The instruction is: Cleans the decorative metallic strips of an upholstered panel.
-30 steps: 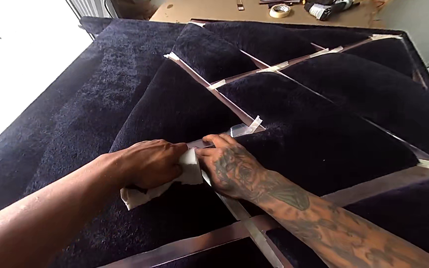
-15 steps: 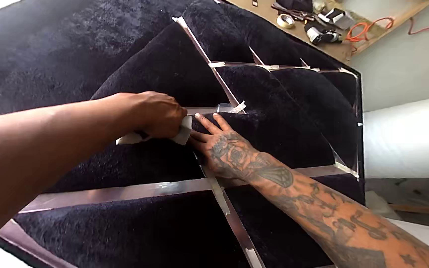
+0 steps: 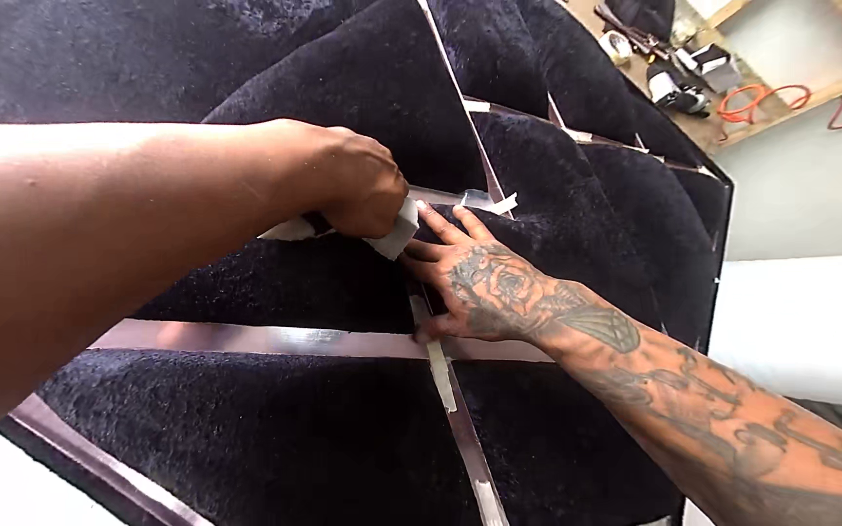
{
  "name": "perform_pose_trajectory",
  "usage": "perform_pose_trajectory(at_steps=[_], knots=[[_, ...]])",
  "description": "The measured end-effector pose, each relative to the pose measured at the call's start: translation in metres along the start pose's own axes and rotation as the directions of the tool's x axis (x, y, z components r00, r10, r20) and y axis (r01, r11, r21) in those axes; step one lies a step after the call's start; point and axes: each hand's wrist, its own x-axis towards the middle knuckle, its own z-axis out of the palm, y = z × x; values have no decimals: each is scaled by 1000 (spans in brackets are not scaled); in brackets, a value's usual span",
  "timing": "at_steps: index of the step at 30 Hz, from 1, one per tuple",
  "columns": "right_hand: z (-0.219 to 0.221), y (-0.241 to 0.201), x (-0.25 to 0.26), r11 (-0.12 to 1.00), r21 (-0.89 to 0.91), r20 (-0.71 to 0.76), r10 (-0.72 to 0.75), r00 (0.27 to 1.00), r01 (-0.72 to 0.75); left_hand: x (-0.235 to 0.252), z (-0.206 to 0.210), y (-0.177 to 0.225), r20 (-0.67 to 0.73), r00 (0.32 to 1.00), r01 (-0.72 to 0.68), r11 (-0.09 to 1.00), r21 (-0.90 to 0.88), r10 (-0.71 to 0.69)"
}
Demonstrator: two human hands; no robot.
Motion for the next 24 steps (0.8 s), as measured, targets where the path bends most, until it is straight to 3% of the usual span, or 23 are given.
perform_pose_trajectory(at_steps=[7,12,16,19,22,24], knots=[[12,-13,5,998,16,-88,70,994,-69,0,8,-4,66,997,29,1000,5,-29],[3,-9,-2,996,19,-44,82,996,-82,0,-34,20,115,984,131,991,23,-133],[0,-24,0,989,17,-22,150,989,-149,-11,-71,63,315,895,335,942,-11,-315],[-1,-38,-33,990,-17,-18,136,991,-136,-11,-73,63,269,908,345,938,-42,-322],[25,-65,-89,999,-20,-15,46,999,-46,-13,-74,68,281,905,345,938,-39,-321],[47,-72,-100,998,-15,-68,55,996,-56,-15,-73,62,258,912,337,941,-29,-318]])
